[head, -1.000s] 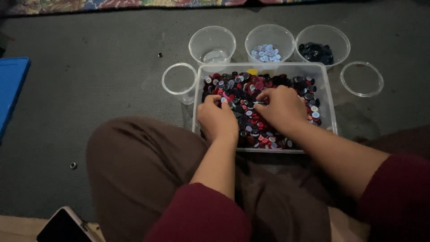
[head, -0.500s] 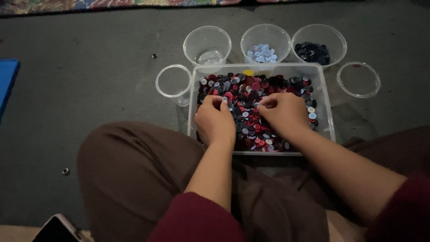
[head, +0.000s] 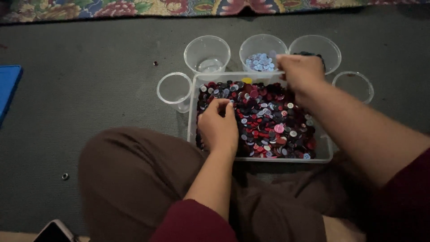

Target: Sorting various colored buttons from a large container into smaller plastic cups based on their type.

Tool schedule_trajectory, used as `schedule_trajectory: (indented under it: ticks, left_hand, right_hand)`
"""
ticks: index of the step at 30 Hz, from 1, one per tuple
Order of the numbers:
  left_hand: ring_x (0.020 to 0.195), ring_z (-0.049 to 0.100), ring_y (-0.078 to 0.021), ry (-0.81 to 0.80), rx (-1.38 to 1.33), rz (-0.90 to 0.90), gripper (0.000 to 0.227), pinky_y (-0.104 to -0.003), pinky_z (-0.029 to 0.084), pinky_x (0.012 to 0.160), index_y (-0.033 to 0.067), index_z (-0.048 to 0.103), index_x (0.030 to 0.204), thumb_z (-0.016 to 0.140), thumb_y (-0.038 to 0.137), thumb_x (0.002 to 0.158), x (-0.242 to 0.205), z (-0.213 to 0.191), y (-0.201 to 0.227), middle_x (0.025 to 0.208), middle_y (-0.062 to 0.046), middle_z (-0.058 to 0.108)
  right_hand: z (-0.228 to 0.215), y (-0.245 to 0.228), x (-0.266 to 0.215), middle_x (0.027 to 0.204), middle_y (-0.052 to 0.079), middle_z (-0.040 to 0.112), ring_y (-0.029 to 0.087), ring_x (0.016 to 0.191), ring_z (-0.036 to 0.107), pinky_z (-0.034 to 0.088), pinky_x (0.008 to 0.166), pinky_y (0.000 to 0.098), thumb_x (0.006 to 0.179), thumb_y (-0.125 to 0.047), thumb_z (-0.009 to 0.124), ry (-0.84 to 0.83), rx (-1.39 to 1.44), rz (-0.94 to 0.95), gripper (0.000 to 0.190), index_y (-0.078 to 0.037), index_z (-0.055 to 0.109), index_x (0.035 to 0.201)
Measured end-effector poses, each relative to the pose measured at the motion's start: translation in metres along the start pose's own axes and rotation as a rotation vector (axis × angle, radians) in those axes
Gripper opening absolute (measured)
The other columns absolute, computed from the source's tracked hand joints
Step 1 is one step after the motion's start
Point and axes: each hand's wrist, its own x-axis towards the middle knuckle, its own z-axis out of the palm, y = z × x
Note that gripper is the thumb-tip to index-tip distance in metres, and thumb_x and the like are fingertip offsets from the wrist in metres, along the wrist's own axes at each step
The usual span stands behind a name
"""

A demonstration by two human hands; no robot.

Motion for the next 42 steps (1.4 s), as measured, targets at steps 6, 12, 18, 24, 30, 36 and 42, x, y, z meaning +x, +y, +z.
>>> schedule_trajectory:
  ticks: [6,12,18,24,30,36,42]
  left_hand:
    - [0.100,0.072,-0.0218,-0.001,0.031,-0.157,0.012,-0.040,0.058,0.084,0.0259,0.076,0.092,0.070,0.035,0.089,0.016,0.026,0.005,0.087,0.007,0.076]
    - [0.116,0.070,-0.0339,-0.167,-0.240,0.108,0.031,-0.048,0.057,0.092,0.0246,0.079,0.108,0.074,0.041,0.082,0.065,0.059,0.042,0.105,-0.006,0.080]
    - [0.111,0.072,-0.0309,-0.116,0.064,0.097,0.023,-0.044,0.056,0.095,0.0236,0.081,0.103,0.073,0.038,0.086,0.094,0.029,0.003,0.102,-0.001,0.080]
    - [0.113,0.070,-0.0320,-0.203,0.224,0.020,0.028,-0.046,0.058,0.094,0.0148,0.076,0.105,0.081,0.031,0.082,0.036,-0.010,-0.020,0.101,-0.007,0.077]
    - [0.115,0.069,-0.0327,-0.304,0.445,0.002,0.018,-0.050,0.059,0.093,0.0224,0.076,0.109,0.075,0.029,0.092,0.043,-0.005,-0.013,0.109,-0.005,0.072]
    - [0.116,0.069,-0.0361,-0.337,0.465,0.031,0.014,-0.049,0.058,0.096,0.0212,0.077,0.104,0.076,0.030,0.092,0.038,-0.013,-0.011,0.106,-0.010,0.074]
    - [0.116,0.068,-0.0375,-0.328,0.407,-0.025,0.010,-0.053,0.056,0.097,0.0171,0.075,0.104,0.072,0.021,0.095,0.033,-0.018,0.001,0.107,-0.013,0.074]
  right_hand:
    - [-0.003,0.044,-0.016,0.065,0.013,0.067,0.016,0.045,0.063,0.048,0.036,0.0320,0.083,-0.023,0.066,-0.028,-0.049,-0.015,0.022,-0.003,0.074,0.086]
    - [0.003,0.029,-0.097,0.066,0.012,0.067,0.019,0.045,0.061,0.051,0.038,0.0312,0.087,-0.026,0.065,-0.021,0.022,0.097,0.026,-0.010,0.079,0.102]
    - [-0.006,0.044,-0.111,0.091,-0.001,0.079,0.021,0.091,0.075,0.061,0.075,0.0360,0.085,-0.042,0.071,-0.114,-0.380,0.060,0.028,-0.032,0.081,0.109]
    - [0.009,0.020,-0.113,0.100,0.003,0.079,0.031,0.109,0.071,0.055,0.091,0.0475,0.087,-0.036,0.068,-0.235,-0.557,-0.185,0.029,-0.030,0.080,0.112]
    - [0.032,-0.001,-0.118,0.101,0.005,0.080,0.032,0.107,0.072,0.056,0.092,0.0450,0.087,-0.028,0.069,-0.352,-0.632,-0.294,0.025,-0.026,0.082,0.109]
    - [0.046,-0.013,-0.125,0.098,0.003,0.081,0.030,0.104,0.074,0.059,0.088,0.0444,0.087,-0.024,0.074,-0.385,-0.711,-0.279,0.025,-0.026,0.083,0.110]
    - [0.042,-0.018,-0.126,0.098,0.002,0.080,0.030,0.105,0.073,0.059,0.087,0.0439,0.087,-0.028,0.074,-0.382,-0.736,-0.240,0.021,-0.027,0.083,0.105]
